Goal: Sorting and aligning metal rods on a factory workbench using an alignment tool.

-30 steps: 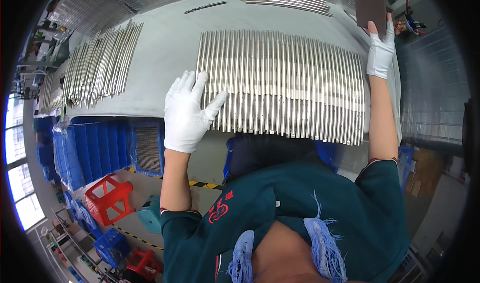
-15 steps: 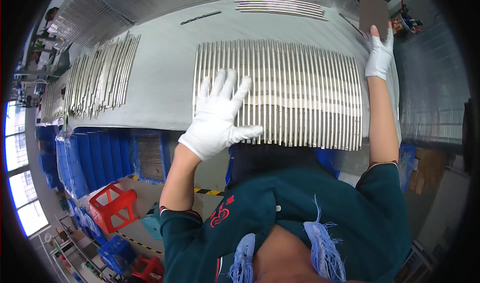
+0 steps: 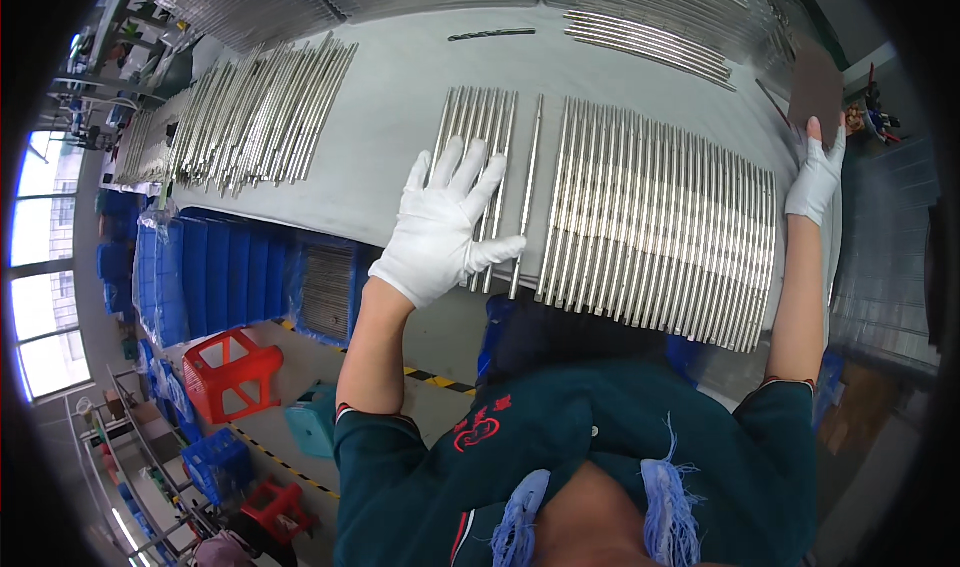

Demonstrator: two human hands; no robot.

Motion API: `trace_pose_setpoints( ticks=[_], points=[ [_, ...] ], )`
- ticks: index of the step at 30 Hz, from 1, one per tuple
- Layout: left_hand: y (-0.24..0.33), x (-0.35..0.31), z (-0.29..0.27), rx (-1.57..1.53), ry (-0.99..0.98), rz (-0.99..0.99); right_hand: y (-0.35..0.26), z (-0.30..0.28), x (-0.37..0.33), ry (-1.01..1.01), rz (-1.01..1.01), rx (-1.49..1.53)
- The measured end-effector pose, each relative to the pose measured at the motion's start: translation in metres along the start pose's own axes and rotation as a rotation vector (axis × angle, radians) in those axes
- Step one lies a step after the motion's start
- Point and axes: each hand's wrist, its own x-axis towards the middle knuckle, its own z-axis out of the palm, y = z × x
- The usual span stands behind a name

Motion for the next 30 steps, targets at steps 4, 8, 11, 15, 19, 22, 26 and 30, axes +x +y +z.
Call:
trace_pose_setpoints(
  ticks=[4,8,11,15,19,22,26,30],
  points=[
    [-0.005,-0.005,-0.001,-0.09,0.042,-0.066,0.008,-0.003,0.004,-0.01,-0.057,-0.056],
    [0.009,0.003,0.002,-0.059,0.069,0.006,0.008,0.0,0.003,-0.017,-0.076,-0.044],
    [0.026,0.01,0.004,-0.081,0.071,0.058,0.006,0.001,0.002,-0.024,-0.047,-0.02],
    [0.045,0.018,0.004,-0.13,-0.011,0.107,0.008,0.002,0.002,-0.019,-0.044,-0.003],
    [0.042,0.012,-0.001,-0.361,0.026,0.135,0.003,0.005,0.0,-0.016,-0.044,0.049],
    [0.025,0.0,-0.013,-0.283,0.108,0.029,0.01,0.0,0.004,-0.024,-0.083,-0.036],
    [0.006,-0.019,-0.005,-0.188,0.115,-0.138,0.005,0.004,0.0,-0.024,-0.068,0.053],
    [0.006,-0.026,0.003,-0.145,0.041,-0.139,-0.001,0.005,-0.002,-0.03,-0.097,-0.016]
  ],
)
